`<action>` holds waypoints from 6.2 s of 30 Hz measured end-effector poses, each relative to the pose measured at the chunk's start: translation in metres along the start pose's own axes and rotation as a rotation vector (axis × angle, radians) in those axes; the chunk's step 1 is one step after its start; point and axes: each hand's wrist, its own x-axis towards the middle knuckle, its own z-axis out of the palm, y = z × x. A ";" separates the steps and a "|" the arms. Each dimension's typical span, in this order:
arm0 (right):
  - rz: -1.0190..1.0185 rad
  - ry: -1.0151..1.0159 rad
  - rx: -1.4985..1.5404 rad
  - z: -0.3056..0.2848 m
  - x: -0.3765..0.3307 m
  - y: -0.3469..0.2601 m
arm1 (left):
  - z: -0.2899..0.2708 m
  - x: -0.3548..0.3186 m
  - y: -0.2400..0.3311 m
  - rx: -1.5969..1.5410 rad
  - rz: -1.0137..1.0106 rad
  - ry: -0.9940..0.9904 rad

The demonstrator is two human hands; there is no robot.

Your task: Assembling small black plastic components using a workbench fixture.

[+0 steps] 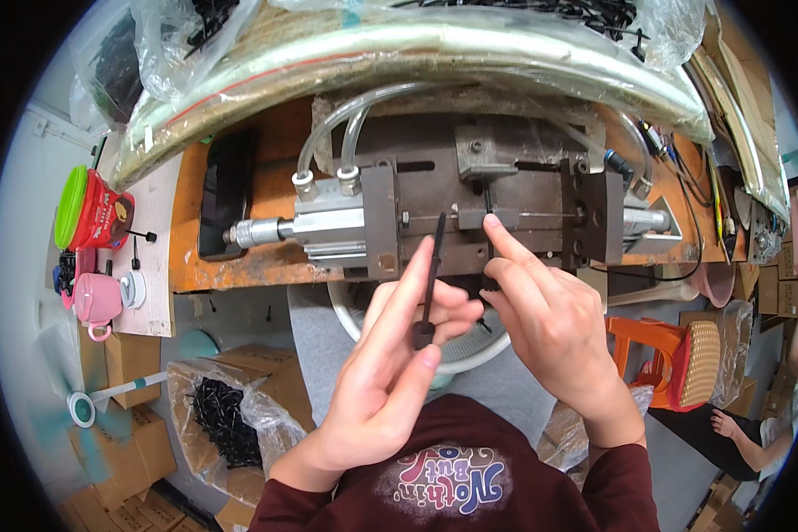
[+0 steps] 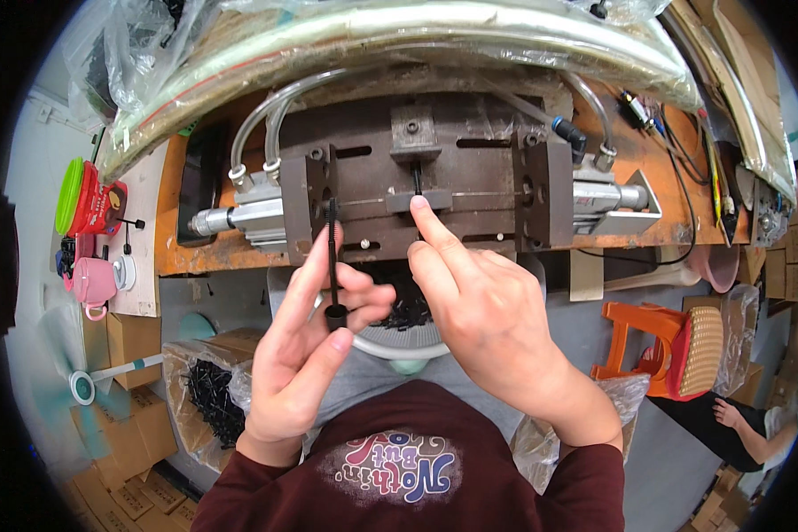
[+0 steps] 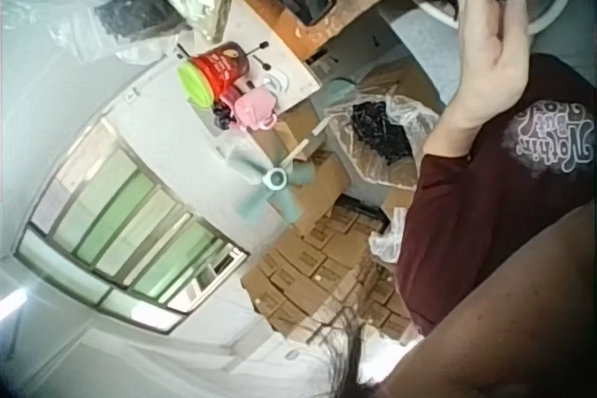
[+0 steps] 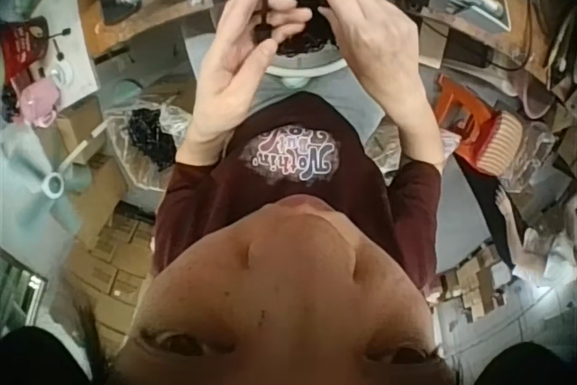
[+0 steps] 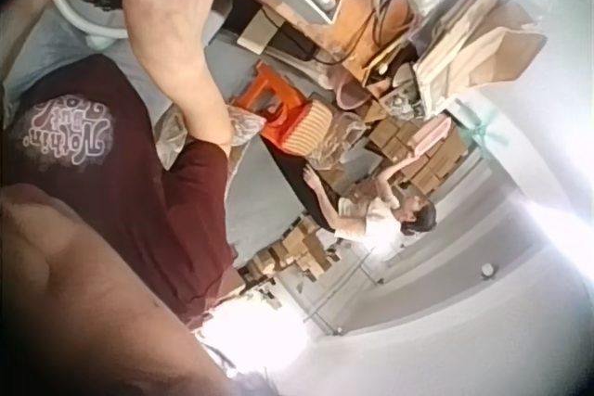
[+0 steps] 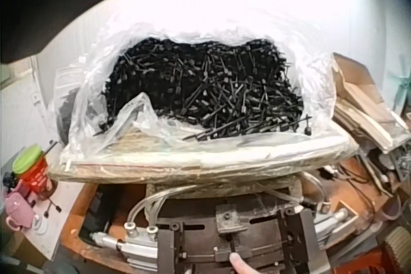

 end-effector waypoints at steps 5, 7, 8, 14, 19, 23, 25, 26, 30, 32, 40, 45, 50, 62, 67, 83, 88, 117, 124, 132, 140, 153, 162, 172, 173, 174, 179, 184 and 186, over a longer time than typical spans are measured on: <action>-0.006 -0.056 -0.088 -0.005 0.005 0.001 | -0.010 0.002 0.007 0.099 0.213 0.043; -0.023 -0.091 -0.119 -0.010 0.007 -0.001 | -0.010 0.002 0.009 0.173 0.238 0.180; -0.031 -0.110 -0.133 -0.012 0.008 -0.002 | -0.018 0.001 0.008 0.299 0.289 0.181; -0.182 0.129 0.022 -0.053 0.075 0.013 | -0.015 0.016 0.011 0.838 0.463 0.198; -0.389 0.358 -0.430 -0.087 0.173 0.025 | 0.006 0.036 -0.015 1.057 0.624 0.097; -0.566 0.237 -0.617 -0.061 0.229 0.062 | 0.013 0.044 -0.030 1.225 0.636 0.039; -0.437 0.046 -0.652 -0.049 0.234 0.069 | 0.015 0.046 -0.031 1.283 0.640 0.027; -0.422 0.038 -0.653 -0.045 0.235 0.069 | 0.014 0.048 -0.030 1.307 0.630 0.033; -0.396 0.009 -0.661 -0.046 0.227 0.065 | 0.008 0.053 -0.027 1.303 0.619 0.019; -0.416 0.020 -0.640 -0.054 0.220 0.069 | 0.007 0.052 -0.027 1.305 0.599 0.023; -0.058 0.328 0.354 -0.084 0.168 0.086 | 0.008 0.050 -0.010 1.137 0.578 0.002; 0.351 -0.003 1.072 -0.075 0.109 0.027 | 0.004 0.059 0.018 0.855 0.791 0.275; 0.259 -0.040 0.972 -0.051 0.085 0.019 | 0.002 0.061 0.022 0.877 0.835 0.107; -0.701 0.453 -0.217 -0.049 0.104 0.037 | -0.008 0.041 0.029 0.466 0.495 0.175; -0.278 0.463 -0.491 -0.092 0.153 0.097 | -0.001 0.036 0.015 0.778 0.635 0.096; -0.167 -0.141 -0.448 -0.098 0.198 0.128 | 0.007 0.052 -0.030 1.272 0.680 0.016; -0.214 -0.159 -0.528 -0.104 0.198 0.121 | 0.007 0.053 -0.029 1.281 0.637 0.002; 0.154 0.313 1.466 -0.099 0.089 0.066 | 0.003 0.071 0.017 0.449 0.533 0.209; 0.381 0.177 1.727 -0.050 0.023 0.025 | -0.012 0.045 0.026 0.052 0.151 -0.144; 0.424 0.636 1.238 -0.037 0.005 0.034 | 0.001 0.030 -0.019 0.993 0.635 0.141; 0.021 0.635 0.203 -0.023 -0.020 0.029 | 0.009 0.049 -0.032 1.322 0.662 0.064; -0.251 0.504 -0.011 0.002 -0.033 0.019 | 0.017 0.035 -0.011 0.647 0.608 -0.069; -0.180 0.612 -0.055 0.006 -0.025 0.017 | 0.017 0.024 -0.013 0.693 0.534 0.020; -0.049 0.675 -0.016 -0.002 -0.026 0.018 | 0.006 0.044 -0.029 1.306 0.634 -0.026; -0.052 0.673 -0.017 -0.003 -0.027 0.019 | 0.007 0.047 -0.028 1.324 0.638 -0.023; -0.053 0.685 -0.005 -0.003 -0.028 0.020 | 0.007 0.049 -0.026 1.342 0.641 -0.019; -0.099 0.680 0.043 -0.001 -0.034 0.021 | 0.007 0.047 -0.019 1.327 0.526 -0.054; -0.182 0.583 0.058 0.002 -0.037 0.013 | 0.014 0.043 -0.016 0.751 0.454 0.002; -0.220 0.480 0.110 -0.002 -0.038 0.009 | 0.018 0.042 -0.005 0.626 0.519 -0.033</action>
